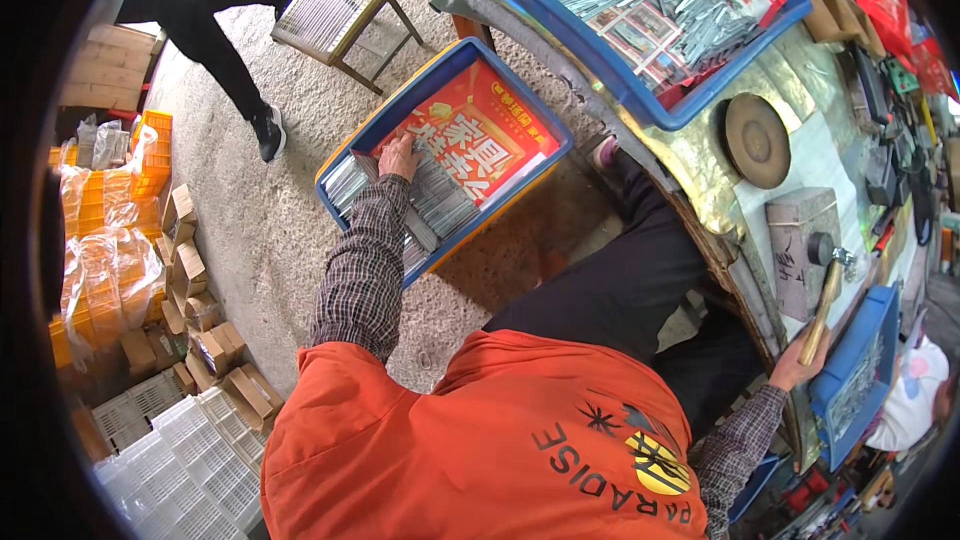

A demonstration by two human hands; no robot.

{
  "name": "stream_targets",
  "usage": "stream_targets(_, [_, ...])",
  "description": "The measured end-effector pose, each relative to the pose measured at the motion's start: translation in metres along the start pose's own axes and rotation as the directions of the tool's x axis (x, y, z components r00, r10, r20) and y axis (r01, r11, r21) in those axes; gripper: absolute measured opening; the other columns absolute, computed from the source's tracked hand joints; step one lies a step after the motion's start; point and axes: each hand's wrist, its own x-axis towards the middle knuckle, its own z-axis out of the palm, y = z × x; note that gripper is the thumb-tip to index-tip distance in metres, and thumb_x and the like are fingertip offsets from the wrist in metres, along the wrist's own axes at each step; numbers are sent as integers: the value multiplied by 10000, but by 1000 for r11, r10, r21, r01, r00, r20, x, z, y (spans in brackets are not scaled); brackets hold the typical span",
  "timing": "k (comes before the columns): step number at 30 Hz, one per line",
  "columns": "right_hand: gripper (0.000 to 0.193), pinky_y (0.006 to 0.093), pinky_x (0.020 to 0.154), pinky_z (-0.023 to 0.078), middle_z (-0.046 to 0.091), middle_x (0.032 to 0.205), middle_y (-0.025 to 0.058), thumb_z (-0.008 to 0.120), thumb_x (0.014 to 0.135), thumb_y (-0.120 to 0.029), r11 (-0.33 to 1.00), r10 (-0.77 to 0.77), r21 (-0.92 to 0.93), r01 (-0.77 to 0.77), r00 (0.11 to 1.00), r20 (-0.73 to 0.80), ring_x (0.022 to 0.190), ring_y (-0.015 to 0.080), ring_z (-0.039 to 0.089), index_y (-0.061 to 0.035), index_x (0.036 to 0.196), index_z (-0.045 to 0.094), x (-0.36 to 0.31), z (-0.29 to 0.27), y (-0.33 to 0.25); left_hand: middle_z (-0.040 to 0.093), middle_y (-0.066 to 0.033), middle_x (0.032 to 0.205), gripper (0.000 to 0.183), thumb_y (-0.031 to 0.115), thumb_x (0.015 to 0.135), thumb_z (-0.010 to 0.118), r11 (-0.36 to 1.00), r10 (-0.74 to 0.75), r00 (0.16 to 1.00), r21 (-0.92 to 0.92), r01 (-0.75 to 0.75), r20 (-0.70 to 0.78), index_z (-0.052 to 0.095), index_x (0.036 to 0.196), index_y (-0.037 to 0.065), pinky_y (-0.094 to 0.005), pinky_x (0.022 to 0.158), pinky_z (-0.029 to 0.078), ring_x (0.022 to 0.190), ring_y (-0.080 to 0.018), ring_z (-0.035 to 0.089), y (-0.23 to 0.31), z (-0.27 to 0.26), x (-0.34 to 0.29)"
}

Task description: The person assembles metal components by inserting pins into metal strips by hand and hammering them on a metal block.

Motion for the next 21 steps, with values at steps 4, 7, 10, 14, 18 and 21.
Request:
stream_targets(4, [195, 345, 679, 450, 605, 797, 153, 573, 880, -139, 966, -105, -233, 111, 994, 36, 719, 249, 558, 26, 983, 588, 1, -5, -13, 559, -137, 1112, 471, 246, 738, 715, 1000, -3, 999, 29, 1, 42, 545, 1166, 147, -430, 872, 461, 1062, -342, 532, 1, -2, -3])
stream_targets(7, [173, 382, 650, 435, 588, 781, 189, 562, 873, -152, 959, -163, -225, 170, 985, 51, 700, 319, 555, 2, 948, 586, 2, -1, -21, 541, -125, 1122, 487, 262, 737, 715, 998, -33, 999, 62, 32, 25, 539, 1181, 167, -422, 878, 457, 1079, -329, 514, -5, -3, -9])
stream_targets(10, [157, 392, 638, 432, 587, 779, 189, 556, 870, -149, 955, -147, -251, 156, 988, 53, 699, 341, 554, -5, 925, 584, 3, -4, -21, 528, -122, 1125, 484, 280, 744, 706, 995, -15, 1000, 94, 13, 19, 533, 1177, 148, -419, 887, 450, 1081, -322, 506, -6, 0, -6])
stream_targets(14, [152, 396, 630, 430, 585, 772, 187, 550, 873, -147, 963, -168, -212, 168, 986, 18, 692, 342, 556, -6, 918, 583, 1, -3, -24, 520, -120, 1143, 479, 288, 758, 693, 989, -40, 998, 145, 34, 41, 517, 1170, 120, -442, 880, 443, 1087, -319, 500, -7, 4, -4])
stream_targets(18, [149, 394, 623, 430, 578, 761, 188, 554, 868, -144, 944, -204, -261, 202, 979, 20, 681, 336, 553, -5, 913, 581, 0, -4, -24, 518, -116, 1150, 467, 292, 763, 690, 988, -20, 999, 156, 14, 31, 515, 1161, 122, -453, 872, 441, 1093, -317, 495, -10, 7, -4])
stream_targets(21, [152, 387, 626, 431, 578, 757, 183, 558, 864, -143, 949, -205, -240, 202, 979, 13, 676, 323, 550, -2, 917, 581, 1, -4, -22, 519, -113, 1147, 457, 289, 771, 685, 990, -13, 999, 138, 8, 39, 515, 1163, 127, -463, 879, 433, 1094, -317, 495, -9, 5, -6])
